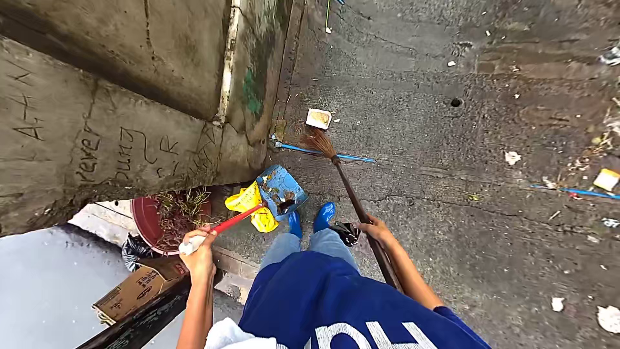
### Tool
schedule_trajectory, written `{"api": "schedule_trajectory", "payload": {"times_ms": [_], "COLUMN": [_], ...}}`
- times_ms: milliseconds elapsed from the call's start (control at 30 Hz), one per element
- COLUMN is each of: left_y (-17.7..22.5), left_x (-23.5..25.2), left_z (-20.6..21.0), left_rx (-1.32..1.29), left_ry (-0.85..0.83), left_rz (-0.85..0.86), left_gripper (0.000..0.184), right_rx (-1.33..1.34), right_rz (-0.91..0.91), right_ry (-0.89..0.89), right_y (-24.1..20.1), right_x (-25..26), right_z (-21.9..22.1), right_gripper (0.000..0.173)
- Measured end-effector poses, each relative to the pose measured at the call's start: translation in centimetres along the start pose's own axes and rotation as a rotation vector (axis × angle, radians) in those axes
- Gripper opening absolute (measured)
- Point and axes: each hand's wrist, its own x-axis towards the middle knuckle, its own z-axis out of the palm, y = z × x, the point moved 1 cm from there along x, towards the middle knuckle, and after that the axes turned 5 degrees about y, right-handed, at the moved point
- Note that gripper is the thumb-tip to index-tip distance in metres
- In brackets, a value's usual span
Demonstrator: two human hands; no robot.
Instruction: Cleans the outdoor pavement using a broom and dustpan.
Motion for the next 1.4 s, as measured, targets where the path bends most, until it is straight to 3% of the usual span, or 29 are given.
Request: {"api": "schedule_trajectory", "payload": {"times_ms": [167,267,333,500,600,700,800,967,1133,1233,1333,1400], "left_y": [-0.7,-1.6,-1.6,0.3,1.6,3.1,4.9,9.1,12.1,13.6,13.5,13.2], "left_x": [1.2,2.7,3.4,4.2,4.8,5.4,5.6,6.4,6.6,7.6,10.3,11.1], "left_z": [0.8,1.7,2.3,5.0,7.6,10.0,12.9,21.0,28.3,32.2,36.9,40.8], "left_rx": [-0.027,-0.074,-0.089,-0.092,-0.102,-0.052,0.018,0.066,0.037,0.060,0.072,0.077], "left_ry": [-0.057,-0.096,-0.120,-0.136,-0.099,-0.046,-0.025,-0.012,-0.138,-0.270,-0.471,-0.590], "left_rz": [-0.024,-0.022,-0.030,-0.048,-0.045,-0.077,-0.120,-0.113,0.028,0.136,0.287,0.395], "left_gripper": [0.026,0.025,0.025,0.026,0.028,0.026,0.025,0.022,0.029,0.034,0.032,0.027], "right_rx": [0.024,0.020,0.052,-0.034,-0.081,0.043,0.153,0.221,0.207,0.027,-0.286,-0.419], "right_rz": [0.014,-0.038,-0.095,-0.239,-0.173,-0.090,-0.044,0.009,-0.091,-0.116,-0.059,-0.031], "right_ry": [0.151,0.182,0.121,-0.106,-0.095,-0.012,0.026,0.095,0.069,0.104,0.286,0.434], "right_y": [2.7,2.5,1.5,-6.2,-9.0,-6.7,-5.3,-4.3,-2.5,0.5,2.9,1.9], "right_x": [-7.0,-12.4,-13.4,-5.3,1.7,5.2,4.2,3.5,-1.0,-5.1,-6.4,-7.0], "right_z": [-2.7,-1.3,1.2,8.1,7.8,3.2,-0.7,-7.5,-11.4,-14.5,-22.0,-26.8], "right_gripper": [0.064,0.068,0.071,0.061,0.053,0.055,0.056,0.059,0.064,0.067,0.066,0.065]}}
